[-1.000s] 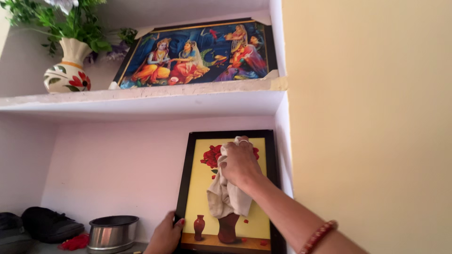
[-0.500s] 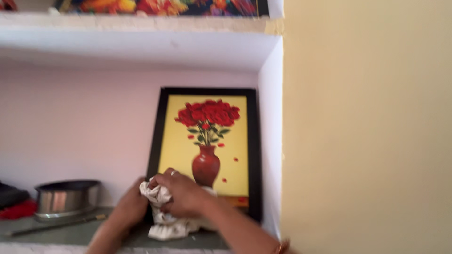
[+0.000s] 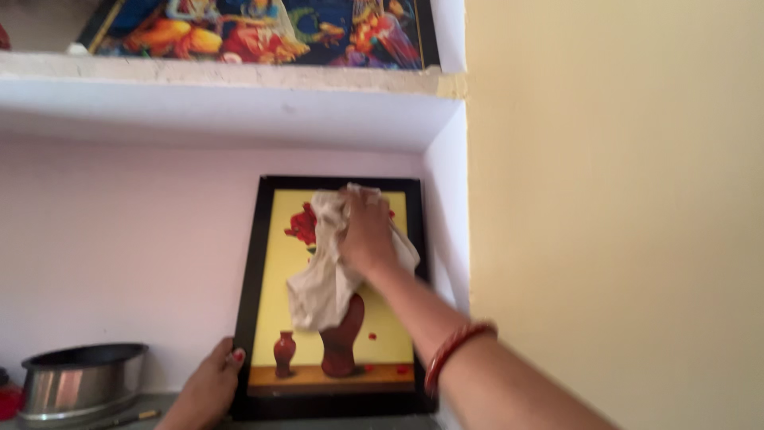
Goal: The person wipes the back and front of a framed picture with a white cloth, then places it on a shelf. They continue wiping other framed pictures and a small blue toy on a different shelf, handling each item one at a time.
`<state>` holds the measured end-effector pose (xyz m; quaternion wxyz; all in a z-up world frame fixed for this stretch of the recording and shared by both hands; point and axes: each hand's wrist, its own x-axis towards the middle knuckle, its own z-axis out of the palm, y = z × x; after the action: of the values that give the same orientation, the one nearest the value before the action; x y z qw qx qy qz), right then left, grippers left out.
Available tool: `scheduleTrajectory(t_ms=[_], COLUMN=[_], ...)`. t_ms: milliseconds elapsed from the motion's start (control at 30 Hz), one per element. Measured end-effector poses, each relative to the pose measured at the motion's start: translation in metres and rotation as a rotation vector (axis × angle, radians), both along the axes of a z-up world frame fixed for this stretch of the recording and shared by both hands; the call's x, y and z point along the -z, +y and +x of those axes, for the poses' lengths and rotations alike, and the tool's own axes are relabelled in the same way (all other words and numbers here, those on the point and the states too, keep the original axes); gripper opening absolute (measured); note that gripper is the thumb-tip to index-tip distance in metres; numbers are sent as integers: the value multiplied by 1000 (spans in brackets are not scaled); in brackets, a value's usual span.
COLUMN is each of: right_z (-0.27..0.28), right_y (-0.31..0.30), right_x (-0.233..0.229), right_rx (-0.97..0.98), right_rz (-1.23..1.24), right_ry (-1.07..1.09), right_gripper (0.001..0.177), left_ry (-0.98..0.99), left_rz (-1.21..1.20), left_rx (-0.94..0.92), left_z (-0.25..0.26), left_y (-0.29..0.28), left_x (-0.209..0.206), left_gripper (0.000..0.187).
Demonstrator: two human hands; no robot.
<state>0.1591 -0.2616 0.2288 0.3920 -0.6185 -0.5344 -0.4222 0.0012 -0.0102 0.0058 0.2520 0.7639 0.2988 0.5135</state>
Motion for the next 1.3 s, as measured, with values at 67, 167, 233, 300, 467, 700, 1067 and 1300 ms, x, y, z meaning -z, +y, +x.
scheduleTrajectory(t_ms=[67, 167, 233, 300, 467, 700, 1067, 1300], right_z=[-17, -40, -52, -58, -58, -65, -127, -154], right_y=[12, 19, 14, 3, -35, -100, -86, -26], right_x=[21, 66, 95, 121, 158, 150, 180, 188], right_rx=[70, 41, -113, -245, -445, -176, 154, -256], right_rz=[-142, -368, -276, -401, -645, -880, -778, -720], right_ry=[-95, -216, -325, -257, -180, 3, 168, 112], right_gripper=[68, 74, 72, 74, 59, 35, 44, 49], left_ry=[13, 8, 27, 24, -108, -77, -95, -212], left_rz=[12, -23, 1, -10, -259, -277, -326, -464], left_rx=[-29, 9, -20, 22, 203, 113, 17, 22], left_z=[5, 9, 5, -4, -24, -35, -37, -49], left_y=[25, 34, 24, 1, -62, -97, -99, -90], left_x=[4, 10, 5, 1, -21, -33, -36, -41], left_gripper=[57, 56, 53, 45, 39, 45, 61, 66])
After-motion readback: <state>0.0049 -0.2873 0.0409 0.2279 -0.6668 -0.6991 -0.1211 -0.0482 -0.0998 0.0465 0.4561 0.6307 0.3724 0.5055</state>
